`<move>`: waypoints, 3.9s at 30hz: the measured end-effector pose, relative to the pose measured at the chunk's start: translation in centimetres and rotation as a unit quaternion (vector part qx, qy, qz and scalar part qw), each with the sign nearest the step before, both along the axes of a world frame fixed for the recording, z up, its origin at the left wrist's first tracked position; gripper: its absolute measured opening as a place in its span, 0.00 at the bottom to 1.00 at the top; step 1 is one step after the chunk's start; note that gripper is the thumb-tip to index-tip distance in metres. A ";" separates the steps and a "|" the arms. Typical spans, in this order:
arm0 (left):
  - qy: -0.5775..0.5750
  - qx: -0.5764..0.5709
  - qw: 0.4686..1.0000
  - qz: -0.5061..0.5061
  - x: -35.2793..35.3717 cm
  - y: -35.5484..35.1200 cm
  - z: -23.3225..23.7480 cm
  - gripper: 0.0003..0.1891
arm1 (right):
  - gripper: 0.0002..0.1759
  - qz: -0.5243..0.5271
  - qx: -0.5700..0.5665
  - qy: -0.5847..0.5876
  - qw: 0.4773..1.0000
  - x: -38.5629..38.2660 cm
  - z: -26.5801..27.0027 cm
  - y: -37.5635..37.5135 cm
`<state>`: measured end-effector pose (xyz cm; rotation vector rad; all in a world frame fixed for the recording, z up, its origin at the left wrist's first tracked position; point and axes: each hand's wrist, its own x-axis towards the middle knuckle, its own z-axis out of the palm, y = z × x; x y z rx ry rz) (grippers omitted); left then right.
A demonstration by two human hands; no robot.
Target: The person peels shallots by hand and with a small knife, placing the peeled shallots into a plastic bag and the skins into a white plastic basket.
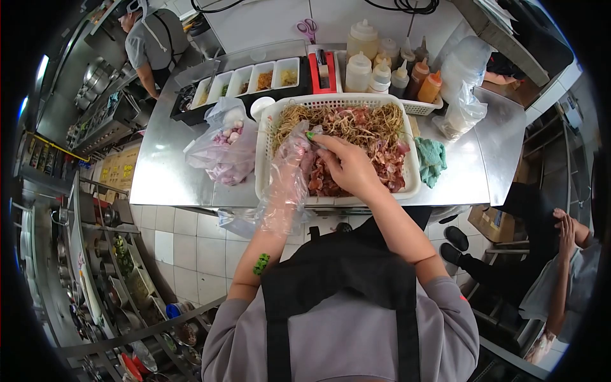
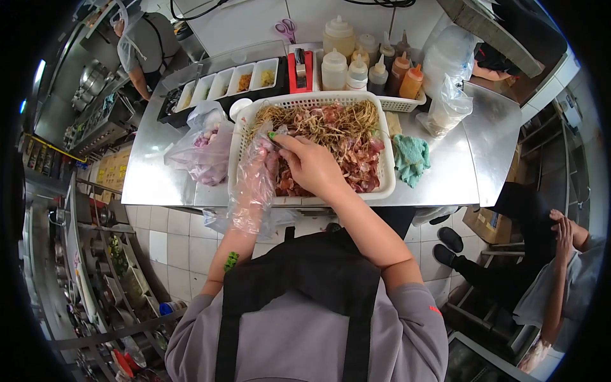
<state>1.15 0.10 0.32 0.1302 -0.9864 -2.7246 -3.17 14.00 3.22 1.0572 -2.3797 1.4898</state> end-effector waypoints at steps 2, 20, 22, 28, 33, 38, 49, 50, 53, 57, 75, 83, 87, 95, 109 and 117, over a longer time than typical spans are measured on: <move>-0.024 -0.005 1.000 0.009 0.1 -0.2 -0.3 0.21 | 0.16 -0.008 -0.009 0.007 1.000 -0.7 -0.4 0.2; 0.030 0.002 0.999 -0.018 -0.5 -0.6 -2.4 0.21 | 0.19 0.082 0.058 -0.019 0.995 0.3 2.0 1.7; 0.013 -0.045 0.998 -0.038 -0.1 -0.2 -0.9 0.20 | 0.18 0.071 0.053 0.007 0.996 0.1 1.6 1.4; 0.003 -0.073 0.997 -0.040 -0.3 -0.7 -2.1 0.18 | 0.16 0.047 0.032 -0.001 0.998 -0.7 1.8 1.5; 0.021 -0.057 0.998 -0.018 -0.8 -0.6 -2.6 0.17 | 0.20 0.084 0.079 -0.120 0.986 -0.1 2.8 2.3; -0.001 -0.053 0.998 -0.023 -0.6 0.0 -2.1 0.14 | 0.18 0.064 0.058 -0.011 0.996 0.4 1.7 1.2; 0.058 -0.025 0.998 -0.009 0.4 -0.4 -0.2 0.06 | 0.14 0.013 0.082 0.014 0.996 0.7 1.3 -1.1; 0.058 -0.024 0.998 -0.007 0.2 -0.3 -0.8 0.06 | 0.14 0.015 0.083 0.014 0.996 0.9 1.6 -1.2; 0.044 -0.021 0.999 0.015 0.1 -0.2 -0.9 0.08 | 0.13 0.007 0.107 0.003 0.994 1.0 1.8 -0.9; 0.056 -0.015 0.998 -0.039 0.4 -0.3 -0.2 0.13 | 0.12 0.025 0.030 -0.099 0.994 0.0 0.5 0.3; -0.027 -0.123 0.991 -0.044 0.4 -0.1 0.1 0.21 | 0.19 0.027 0.024 -0.116 0.993 -0.4 1.3 2.5; 0.025 -0.153 0.988 -0.019 -0.2 -0.5 -1.9 0.18 | 0.17 0.068 0.025 -0.085 0.994 0.1 2.5 2.1; 0.000 -0.182 0.983 0.009 0.1 0.2 -1.0 0.18 | 0.15 0.059 0.012 -0.016 0.998 -0.3 1.8 1.9; -0.026 -0.040 0.999 -0.014 0.1 -0.3 -0.2 0.22 | 0.15 0.005 0.109 -0.126 0.986 -0.9 3.3 3.2; -0.010 -0.107 0.994 -0.018 -0.3 -0.6 -1.1 0.17 | 0.17 0.014 0.058 -0.010 0.998 -0.3 0.6 0.8; 0.002 -0.002 1.000 -0.017 0.2 -0.5 0.3 0.19 | 0.18 0.038 -0.007 -0.151 0.988 -0.9 -0.4 1.4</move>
